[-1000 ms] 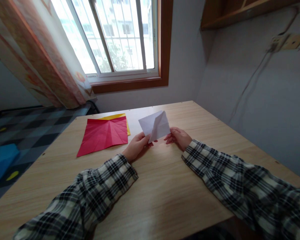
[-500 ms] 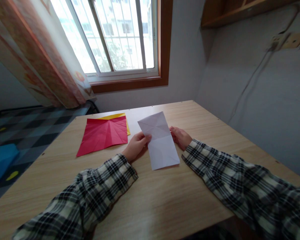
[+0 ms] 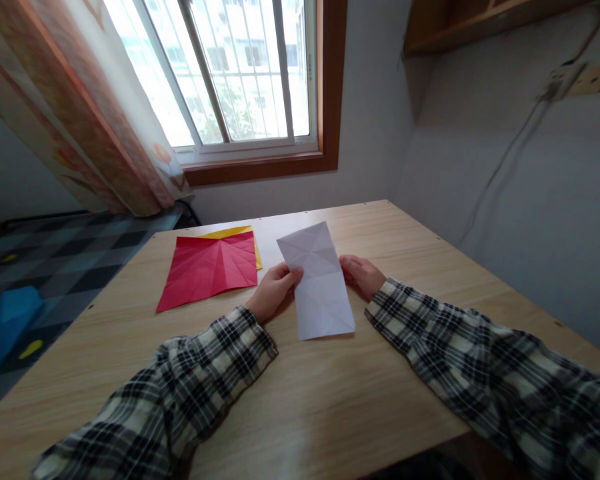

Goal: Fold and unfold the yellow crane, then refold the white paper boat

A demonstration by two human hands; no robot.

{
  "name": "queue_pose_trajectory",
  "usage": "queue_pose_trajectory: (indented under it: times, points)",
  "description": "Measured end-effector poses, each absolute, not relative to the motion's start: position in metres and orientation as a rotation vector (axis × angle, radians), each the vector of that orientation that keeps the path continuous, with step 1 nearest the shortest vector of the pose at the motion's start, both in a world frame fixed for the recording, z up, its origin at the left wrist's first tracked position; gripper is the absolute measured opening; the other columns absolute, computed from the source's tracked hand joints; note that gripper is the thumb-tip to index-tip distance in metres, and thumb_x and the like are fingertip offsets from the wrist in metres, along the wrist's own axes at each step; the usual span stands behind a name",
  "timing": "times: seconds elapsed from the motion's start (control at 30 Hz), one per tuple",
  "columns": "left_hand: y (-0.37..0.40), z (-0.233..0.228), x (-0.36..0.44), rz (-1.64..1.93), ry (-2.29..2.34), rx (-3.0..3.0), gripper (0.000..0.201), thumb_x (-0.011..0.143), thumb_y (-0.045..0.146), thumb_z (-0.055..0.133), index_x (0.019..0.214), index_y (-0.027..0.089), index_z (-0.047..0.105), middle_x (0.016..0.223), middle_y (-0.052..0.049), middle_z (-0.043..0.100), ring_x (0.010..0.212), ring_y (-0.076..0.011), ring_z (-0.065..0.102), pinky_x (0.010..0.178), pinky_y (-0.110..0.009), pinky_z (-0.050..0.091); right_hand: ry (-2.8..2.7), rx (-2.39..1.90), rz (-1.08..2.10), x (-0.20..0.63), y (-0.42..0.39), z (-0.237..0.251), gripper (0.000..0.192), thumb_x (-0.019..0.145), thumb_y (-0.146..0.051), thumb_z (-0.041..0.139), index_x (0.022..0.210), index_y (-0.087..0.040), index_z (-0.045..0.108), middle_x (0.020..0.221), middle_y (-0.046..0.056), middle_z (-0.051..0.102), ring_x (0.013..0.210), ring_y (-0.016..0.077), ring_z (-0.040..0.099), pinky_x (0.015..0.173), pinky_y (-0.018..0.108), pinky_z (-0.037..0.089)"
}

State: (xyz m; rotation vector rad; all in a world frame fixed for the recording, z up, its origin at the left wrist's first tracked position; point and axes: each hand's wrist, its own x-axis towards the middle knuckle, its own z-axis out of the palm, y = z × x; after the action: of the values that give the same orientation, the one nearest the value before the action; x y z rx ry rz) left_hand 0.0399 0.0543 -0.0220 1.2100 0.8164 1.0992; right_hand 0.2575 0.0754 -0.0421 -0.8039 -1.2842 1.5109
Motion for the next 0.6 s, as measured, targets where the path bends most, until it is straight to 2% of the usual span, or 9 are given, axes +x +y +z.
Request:
queue_pose_trajectory:
  times: [0.13,0.3,0.5,0.6]
  points:
    - [0.0562,-0.0226,0.0385,1.098,0.848,1.228,0.03,0.075,0.036,0.076,0.091,0.012,0.068,0.089,-0.008,0.07,0.078,-0.0161,0.062,0.078,-0.032,0.052,-1.284,-0.82,1.494,0.2574,0.0753,-0.0433,0.045,0.072,-0.061,0.073,0.079,-0.017,0.067,0.064,-0.001,0.062,0.056,0.0108,0.054,0.055,0.024,0.046]
    - [0.0562,-0.0212,0.0369,1.094,0.925,1.283,0.034,0.075,0.041,0.075,0.093,0.013,0.068,0.089,-0.007,0.07,0.08,-0.018,0.062,0.075,-0.031,0.052,-1.289,-0.785,1.506,0.2573,0.075,-0.0446,0.039,0.068,-0.052,0.079,0.081,-0.017,0.067,0.065,-0.002,0.063,0.056,0.0093,0.055,0.055,0.023,0.045]
    - [0.0515,-0.0152,0.0387,1.066,0.939,1.281,0.034,0.075,0.041,0.075,0.09,0.012,0.068,0.088,-0.008,0.071,0.075,-0.0177,0.063,0.068,-0.028,0.051,-1.328,-0.787,1.539,0.2569,0.0741,-0.0424,0.035,0.065,-0.044,0.082,0.084,-0.018,0.068,0.073,0.001,0.069,0.064,0.0125,0.061,0.062,0.026,0.049]
    - [0.0507,-0.0134,0.0397,1.057,0.887,1.28,0.036,0.076,0.039,0.075,0.098,0.011,0.067,0.092,-0.009,0.071,0.078,-0.0184,0.064,0.068,-0.028,0.052,-1.383,-0.794,1.523,0.2569,0.0728,-0.0419,0.033,0.064,-0.042,0.082,0.081,-0.017,0.068,0.072,0.001,0.069,0.065,0.0133,0.061,0.063,0.027,0.049]
